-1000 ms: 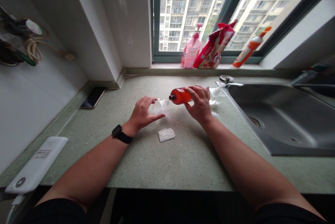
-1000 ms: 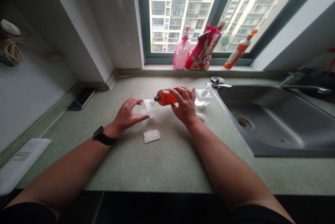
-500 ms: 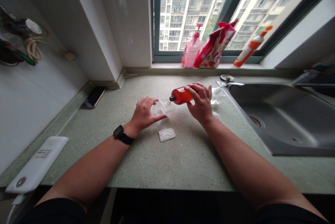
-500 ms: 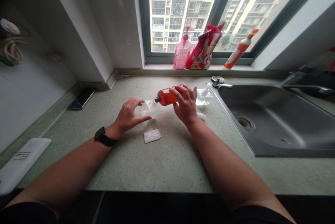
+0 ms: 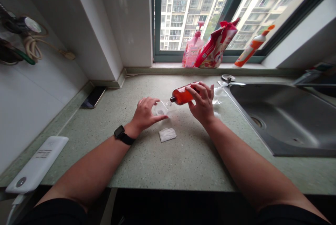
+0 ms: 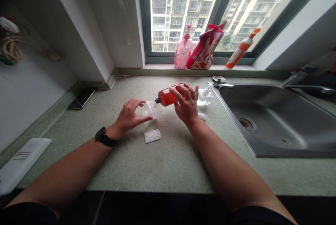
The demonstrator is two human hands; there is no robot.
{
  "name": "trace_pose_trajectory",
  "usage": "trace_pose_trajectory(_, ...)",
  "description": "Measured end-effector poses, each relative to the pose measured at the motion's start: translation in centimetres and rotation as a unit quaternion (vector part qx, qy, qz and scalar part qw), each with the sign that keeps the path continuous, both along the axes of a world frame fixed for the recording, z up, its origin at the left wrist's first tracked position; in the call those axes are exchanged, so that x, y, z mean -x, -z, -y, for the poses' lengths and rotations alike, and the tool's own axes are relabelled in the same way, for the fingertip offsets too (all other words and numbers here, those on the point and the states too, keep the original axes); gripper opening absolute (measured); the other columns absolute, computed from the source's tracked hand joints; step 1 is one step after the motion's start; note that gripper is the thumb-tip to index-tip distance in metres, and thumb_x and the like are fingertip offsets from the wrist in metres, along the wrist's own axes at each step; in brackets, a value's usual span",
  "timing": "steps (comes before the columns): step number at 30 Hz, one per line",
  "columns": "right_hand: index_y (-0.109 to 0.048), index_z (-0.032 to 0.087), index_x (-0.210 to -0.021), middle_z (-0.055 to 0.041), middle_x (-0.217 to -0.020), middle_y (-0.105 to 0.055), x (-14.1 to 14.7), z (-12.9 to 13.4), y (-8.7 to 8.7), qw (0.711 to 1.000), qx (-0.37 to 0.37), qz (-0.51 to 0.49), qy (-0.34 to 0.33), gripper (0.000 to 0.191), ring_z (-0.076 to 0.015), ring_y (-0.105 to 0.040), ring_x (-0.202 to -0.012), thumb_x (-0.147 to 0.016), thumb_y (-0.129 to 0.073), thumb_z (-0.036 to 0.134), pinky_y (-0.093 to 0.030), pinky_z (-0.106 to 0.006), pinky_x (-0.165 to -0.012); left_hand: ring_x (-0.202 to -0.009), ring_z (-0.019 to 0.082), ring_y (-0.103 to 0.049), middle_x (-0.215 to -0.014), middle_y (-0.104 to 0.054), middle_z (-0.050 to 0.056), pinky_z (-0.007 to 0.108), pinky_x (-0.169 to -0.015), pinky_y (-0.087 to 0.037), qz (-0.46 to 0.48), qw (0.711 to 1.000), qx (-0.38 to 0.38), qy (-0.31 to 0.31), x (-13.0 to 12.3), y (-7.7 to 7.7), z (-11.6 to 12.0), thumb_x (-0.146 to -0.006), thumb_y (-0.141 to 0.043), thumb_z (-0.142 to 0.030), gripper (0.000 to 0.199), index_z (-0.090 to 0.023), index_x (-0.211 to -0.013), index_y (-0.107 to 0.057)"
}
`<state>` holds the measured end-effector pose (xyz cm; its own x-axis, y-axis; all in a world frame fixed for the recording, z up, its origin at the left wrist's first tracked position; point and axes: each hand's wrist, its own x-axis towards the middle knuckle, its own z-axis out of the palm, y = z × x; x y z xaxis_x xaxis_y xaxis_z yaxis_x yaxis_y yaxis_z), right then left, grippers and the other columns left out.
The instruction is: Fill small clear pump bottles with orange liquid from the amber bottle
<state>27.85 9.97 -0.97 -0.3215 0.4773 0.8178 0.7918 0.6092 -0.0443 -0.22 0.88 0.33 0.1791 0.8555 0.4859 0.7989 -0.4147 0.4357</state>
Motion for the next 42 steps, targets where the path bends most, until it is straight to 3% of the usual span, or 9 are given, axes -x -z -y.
trace_pose_trajectory(15, -0.053, 0.045, -0.155, -0.0039, -0.148, -0.061, -0.15, 0.13, -0.33, 1.000, -0.004, 0.003, -0.007, 0.074, -0.0351, -0.042, -0.155, -0.092, -0.061, 0.007, -0.016, -0.073, -0.133, -0.108, 0.032, -0.069, -0.112, -0.076, 0.008, 0.050, -0.107, -0.048, -0.008, 1.000, 0.008, 0.002, -0.07, 0.12, -0.11, -0.077, -0.087, -0.073, 0.073, -0.022, -0.126, -0.068)
trace_pose_trajectory(26, -0.056, 0.044, -0.151, -0.0036, -0.145, -0.064, -0.13, 0.46, -0.77, 0.999, -0.040, 0.014, 0.000, 0.069, -0.0351, -0.046, -0.153, -0.093, -0.062, 0.009, -0.019, -0.075, -0.133, -0.108, 0.032, -0.070, -0.112, -0.077, 0.008, 0.051, -0.108, -0.047, -0.004, 1.000, 0.013, 0.008, 0.03, 0.12, -0.14, -0.075, -0.088, -0.074, 0.074, -0.023, -0.126, -0.069)
trace_pose_trajectory(42, -0.055, 0.046, -0.153, -0.0031, -0.148, -0.062, -0.11, 0.46, -0.73, 0.999, -0.034, 0.010, -0.007, 0.073, -0.0356, -0.043, -0.155, -0.092, -0.062, 0.007, -0.016, -0.077, -0.133, -0.109, 0.032, -0.071, -0.115, -0.078, 0.008, 0.053, -0.112, -0.045, 0.004, 1.000, 0.020, 0.011, 0.01, 0.11, -0.17, -0.076, -0.087, -0.074, 0.075, -0.024, -0.127, -0.068)
